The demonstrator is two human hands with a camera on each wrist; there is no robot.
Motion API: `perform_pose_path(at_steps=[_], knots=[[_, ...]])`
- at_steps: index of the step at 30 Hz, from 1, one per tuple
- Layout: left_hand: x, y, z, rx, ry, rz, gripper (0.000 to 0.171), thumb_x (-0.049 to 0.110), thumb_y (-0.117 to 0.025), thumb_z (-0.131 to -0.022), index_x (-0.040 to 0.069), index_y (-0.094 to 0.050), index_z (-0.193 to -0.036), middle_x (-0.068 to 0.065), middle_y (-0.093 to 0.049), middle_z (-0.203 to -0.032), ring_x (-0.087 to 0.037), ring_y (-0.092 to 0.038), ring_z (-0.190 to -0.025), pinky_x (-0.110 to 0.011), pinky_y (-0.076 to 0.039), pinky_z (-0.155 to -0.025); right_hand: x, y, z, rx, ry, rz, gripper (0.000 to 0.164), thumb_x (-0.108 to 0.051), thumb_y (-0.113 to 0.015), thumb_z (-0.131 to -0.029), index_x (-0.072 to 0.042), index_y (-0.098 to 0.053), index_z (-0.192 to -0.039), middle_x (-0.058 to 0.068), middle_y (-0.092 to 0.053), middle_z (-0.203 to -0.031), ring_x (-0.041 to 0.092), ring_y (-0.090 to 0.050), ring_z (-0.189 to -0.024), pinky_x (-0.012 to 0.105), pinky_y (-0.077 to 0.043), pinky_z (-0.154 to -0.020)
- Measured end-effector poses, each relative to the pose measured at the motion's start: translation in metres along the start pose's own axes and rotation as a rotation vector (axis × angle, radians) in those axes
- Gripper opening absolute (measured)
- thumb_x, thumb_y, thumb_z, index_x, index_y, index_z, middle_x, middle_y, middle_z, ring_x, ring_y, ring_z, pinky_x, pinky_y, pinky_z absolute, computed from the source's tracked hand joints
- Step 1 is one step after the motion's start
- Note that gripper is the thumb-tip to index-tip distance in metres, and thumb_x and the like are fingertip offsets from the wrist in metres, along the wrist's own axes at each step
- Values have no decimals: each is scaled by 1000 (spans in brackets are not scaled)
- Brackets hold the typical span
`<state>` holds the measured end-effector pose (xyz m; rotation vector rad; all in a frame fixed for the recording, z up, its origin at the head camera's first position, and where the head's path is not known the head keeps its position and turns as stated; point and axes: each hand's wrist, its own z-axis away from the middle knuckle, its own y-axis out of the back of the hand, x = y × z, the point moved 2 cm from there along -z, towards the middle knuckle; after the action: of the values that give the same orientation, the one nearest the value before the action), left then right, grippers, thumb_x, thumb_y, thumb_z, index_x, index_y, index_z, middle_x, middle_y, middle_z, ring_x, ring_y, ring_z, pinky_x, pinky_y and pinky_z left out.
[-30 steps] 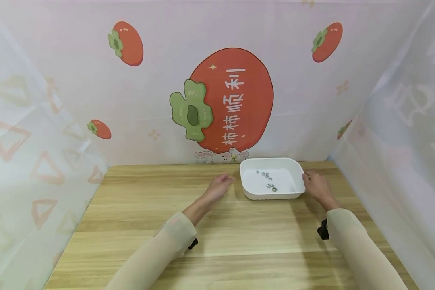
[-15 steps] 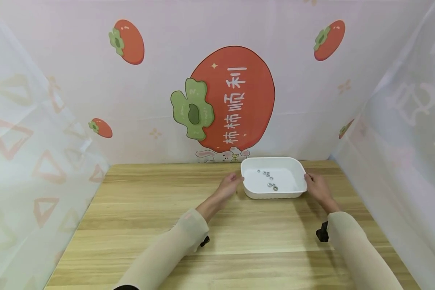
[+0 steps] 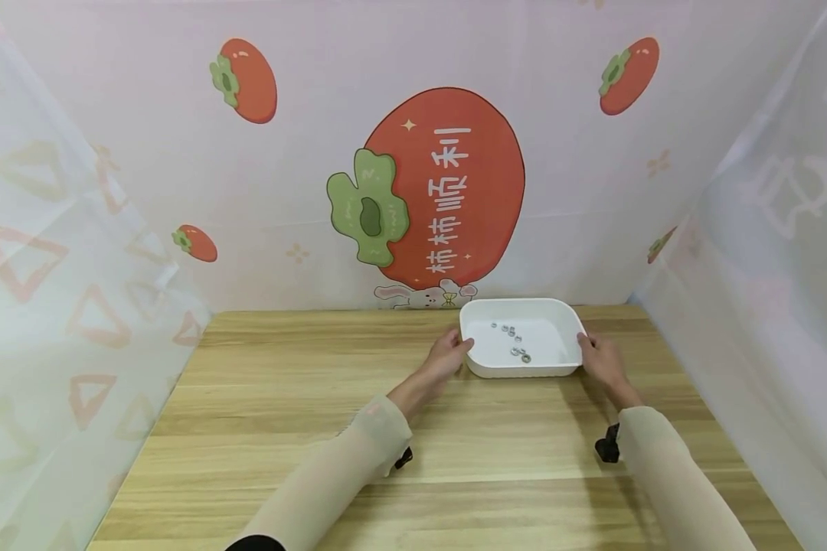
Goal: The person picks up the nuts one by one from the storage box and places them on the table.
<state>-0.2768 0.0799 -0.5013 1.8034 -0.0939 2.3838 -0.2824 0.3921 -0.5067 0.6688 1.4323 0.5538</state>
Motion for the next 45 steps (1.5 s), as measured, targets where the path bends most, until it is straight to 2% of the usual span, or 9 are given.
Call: perform_pose_path(at_steps=[4,7,11,17,23,32,40,45], knots=[[-2,-4,-3,-3,-21,19,52,21,-52,-112,7,-42,-161,-13,-45,-164,-28,-42,-151,-44,-36,-124,1,-2,0,30,0,-3,62,-32,-29,-116,21,-53,-137,42,-55,-137,46,-54,-118,51,-45,-96],[-4,-6,-5,-1,-36,31,53,17,-53,-111,4,-41,-161,-14,-47,-163,-27,-45,-149,-43,-37,-123,0,-4,0,27,-2,-13,62,-32,-28,-116,21,-52,-136,42,-53,-138,48,-53,-120,54,-44,-98],[-7,-7,-6,6,-33,39,55,14,-52,-111,3,-37,-163,-16,-42,-165,-29,-41,-152,-43,-35,-124,-2,-5,1,15,1,-24,62,-31,-26,-116,22,-51,-136,43,-53,-137,49,-52,-121,59,-43,-101],[-13,-9,-6,-7,-43,54,55,11,-49,-111,2,-34,-163,-18,-40,-166,-32,-38,-154,-44,-32,-126,-1,-8,1,22,-7,-9,61,-29,-25,-116,23,-49,-138,43,-55,-134,48,-54,-117,60,-46,-99],[-12,-13,-7,-23,-62,86,52,10,-44,-112,2,-35,-163,-17,-39,-167,-32,-36,-155,-45,-30,-127,0,-8,-1,56,11,28,57,-26,-27,-115,22,-53,-133,41,-59,-124,46,-56,-108,56,-47,-92],[-12,-17,-5,-4,-56,50,51,9,-44,-112,3,-38,-162,-18,-42,-165,-32,-39,-153,-45,-32,-126,-1,-9,0,32,-34,49,59,-25,-25,-116,23,-48,-140,42,-57,-132,41,-56,-106,41,-47,-81],[-12,-17,-5,4,-42,52,51,12,-46,-112,6,-38,-162,-16,-42,-166,-32,-40,-153,-47,-32,-125,-3,-8,1,18,-51,33,61,-26,-23,-116,25,-44,-143,45,-50,-141,46,-56,-119,57,-50,-98],[-8,-16,-4,5,-52,46,53,11,-45,-112,5,-36,-163,-17,-40,-166,-33,-40,-153,-46,-33,-125,-6,-7,1,50,-14,33,59,-24,-24,-115,25,-46,-141,45,-52,-139,50,-56,-122,61,-48,-102]])
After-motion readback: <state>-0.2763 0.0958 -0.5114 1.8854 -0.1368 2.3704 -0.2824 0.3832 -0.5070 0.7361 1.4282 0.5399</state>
